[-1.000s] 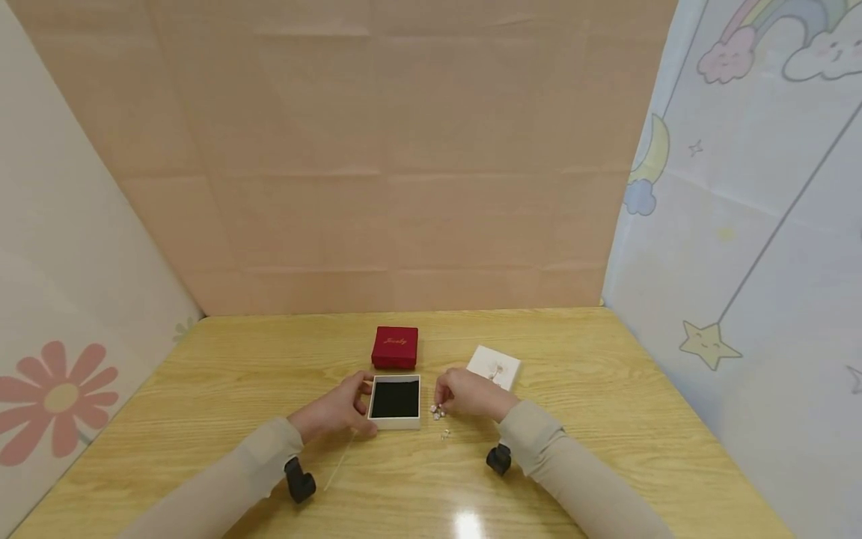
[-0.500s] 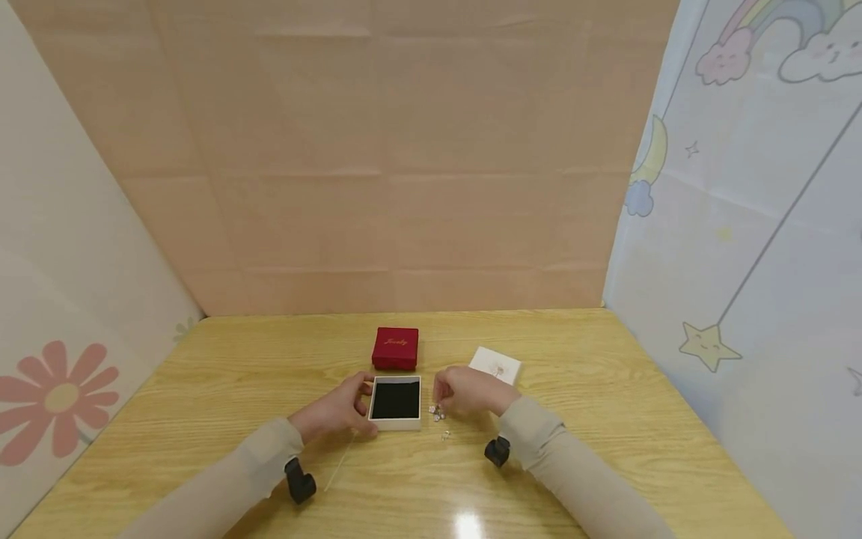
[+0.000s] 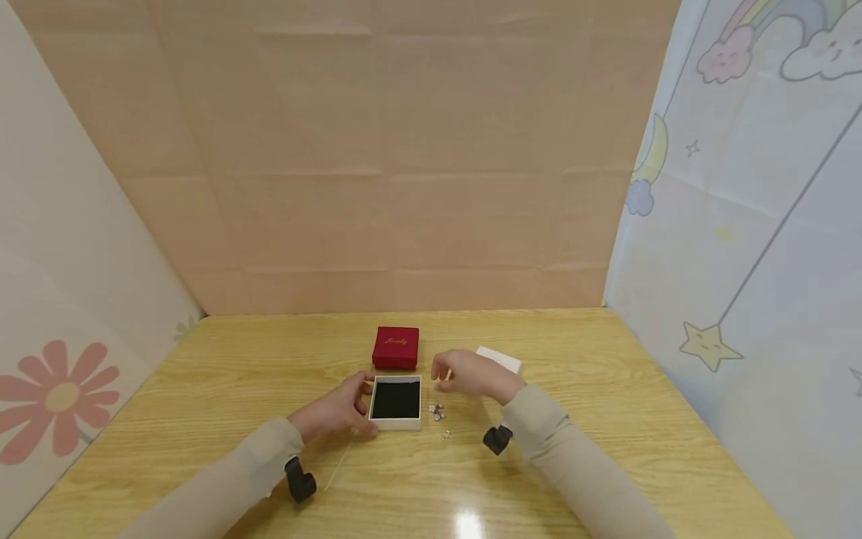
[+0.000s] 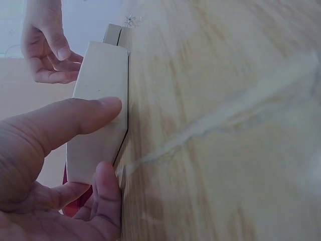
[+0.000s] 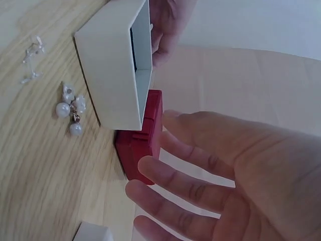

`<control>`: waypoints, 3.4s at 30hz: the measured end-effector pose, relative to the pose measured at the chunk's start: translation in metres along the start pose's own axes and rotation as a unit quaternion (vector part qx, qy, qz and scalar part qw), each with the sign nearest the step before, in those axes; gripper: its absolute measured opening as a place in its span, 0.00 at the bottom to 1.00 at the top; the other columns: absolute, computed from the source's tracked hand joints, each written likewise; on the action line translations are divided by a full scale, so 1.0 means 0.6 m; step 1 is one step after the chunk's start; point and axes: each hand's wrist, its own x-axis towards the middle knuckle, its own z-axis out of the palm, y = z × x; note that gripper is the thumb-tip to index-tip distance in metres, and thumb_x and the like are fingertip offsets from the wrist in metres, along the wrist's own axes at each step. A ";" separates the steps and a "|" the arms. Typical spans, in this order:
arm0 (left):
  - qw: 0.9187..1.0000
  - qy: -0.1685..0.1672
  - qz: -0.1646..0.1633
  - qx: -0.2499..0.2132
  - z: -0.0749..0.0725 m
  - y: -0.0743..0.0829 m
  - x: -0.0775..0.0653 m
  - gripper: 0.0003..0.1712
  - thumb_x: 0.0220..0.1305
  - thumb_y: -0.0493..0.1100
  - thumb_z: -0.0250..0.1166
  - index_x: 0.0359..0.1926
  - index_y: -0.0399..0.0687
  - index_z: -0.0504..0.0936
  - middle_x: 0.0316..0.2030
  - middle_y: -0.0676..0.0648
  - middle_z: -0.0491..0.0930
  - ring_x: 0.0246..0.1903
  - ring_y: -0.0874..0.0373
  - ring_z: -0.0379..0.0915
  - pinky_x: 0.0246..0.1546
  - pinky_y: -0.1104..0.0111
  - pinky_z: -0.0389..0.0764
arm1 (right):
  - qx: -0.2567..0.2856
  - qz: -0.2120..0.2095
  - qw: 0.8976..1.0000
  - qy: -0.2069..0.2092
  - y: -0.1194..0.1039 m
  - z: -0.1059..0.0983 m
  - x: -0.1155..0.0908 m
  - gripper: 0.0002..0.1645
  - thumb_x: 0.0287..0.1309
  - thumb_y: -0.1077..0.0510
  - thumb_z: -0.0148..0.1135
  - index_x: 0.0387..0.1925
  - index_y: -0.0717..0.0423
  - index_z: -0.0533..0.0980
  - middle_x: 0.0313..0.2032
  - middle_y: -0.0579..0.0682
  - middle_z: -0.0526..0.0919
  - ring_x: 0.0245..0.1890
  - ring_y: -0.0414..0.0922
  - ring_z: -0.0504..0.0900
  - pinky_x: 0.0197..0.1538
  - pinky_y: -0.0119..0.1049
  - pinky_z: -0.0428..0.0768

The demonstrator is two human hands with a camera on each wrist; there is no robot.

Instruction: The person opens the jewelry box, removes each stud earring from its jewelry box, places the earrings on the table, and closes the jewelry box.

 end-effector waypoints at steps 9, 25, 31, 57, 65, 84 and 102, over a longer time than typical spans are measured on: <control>0.998 -0.020 0.025 -0.059 -0.011 0.003 -0.011 0.52 0.43 0.33 0.79 0.66 0.41 0.57 0.54 0.38 0.70 0.43 0.52 0.77 0.49 0.57 0.78 | -0.016 -0.016 1.000 0.003 0.005 0.011 -0.002 0.07 0.61 0.58 0.63 0.40 0.56 0.77 0.37 0.44 0.81 0.39 0.44 0.81 0.43 0.36 0.79; 0.989 -0.012 0.059 -0.134 -0.051 0.080 -0.005 0.52 0.48 0.33 0.75 0.69 0.51 0.54 0.53 0.39 0.68 0.45 0.50 0.73 0.43 0.62 0.80 | -0.031 -0.026 0.999 0.010 0.016 0.019 -0.003 0.02 0.61 0.61 0.62 0.37 0.52 0.77 0.36 0.43 0.81 0.36 0.42 0.82 0.42 0.35 0.80; 0.987 -0.016 0.061 -0.145 -0.063 0.095 0.000 0.52 0.49 0.32 0.74 0.70 0.50 0.53 0.52 0.40 0.67 0.43 0.52 0.72 0.43 0.64 0.80 | -0.021 -0.013 1.000 0.010 0.013 0.017 -0.002 0.06 0.62 0.60 0.62 0.40 0.56 0.78 0.37 0.43 0.81 0.38 0.43 0.82 0.42 0.37 0.79; 0.981 -0.011 0.040 -0.189 -0.061 0.083 0.002 0.50 0.48 0.28 0.73 0.68 0.54 0.56 0.51 0.41 0.68 0.42 0.51 0.72 0.42 0.64 0.80 | -0.079 0.093 0.989 0.086 0.085 -0.013 -0.032 0.41 0.56 0.50 0.69 0.65 0.62 0.64 0.62 0.70 0.64 0.60 0.71 0.65 0.57 0.65 0.68; 0.981 -0.021 0.053 -0.187 -0.053 0.080 0.005 0.49 0.49 0.28 0.72 0.68 0.50 0.55 0.50 0.40 0.68 0.42 0.51 0.73 0.41 0.64 0.80 | -0.042 0.189 0.980 0.038 0.096 0.002 -0.036 0.61 0.44 0.51 0.78 0.73 0.57 0.51 0.64 0.73 0.56 0.57 0.73 0.61 0.46 0.67 0.72; 0.979 -0.029 0.056 -0.192 -0.054 0.078 0.002 0.50 0.49 0.27 0.72 0.68 0.50 0.55 0.48 0.42 0.67 0.40 0.53 0.72 0.39 0.67 0.78 | -0.055 0.130 0.985 0.099 0.102 -0.042 -0.023 0.50 0.46 0.42 0.73 0.67 0.56 0.65 0.54 0.69 0.70 0.43 0.58 0.70 0.37 0.46 0.72; 0.979 -0.044 0.080 -0.184 -0.058 0.090 0.021 0.49 0.47 0.25 0.71 0.67 0.45 0.56 0.49 0.39 0.70 0.42 0.50 0.73 0.42 0.62 0.81 | -0.046 0.011 0.973 0.226 -0.057 -0.108 0.004 0.45 0.47 0.40 0.74 0.67 0.42 0.69 0.56 0.60 0.71 0.52 0.57 0.68 0.46 0.47 0.71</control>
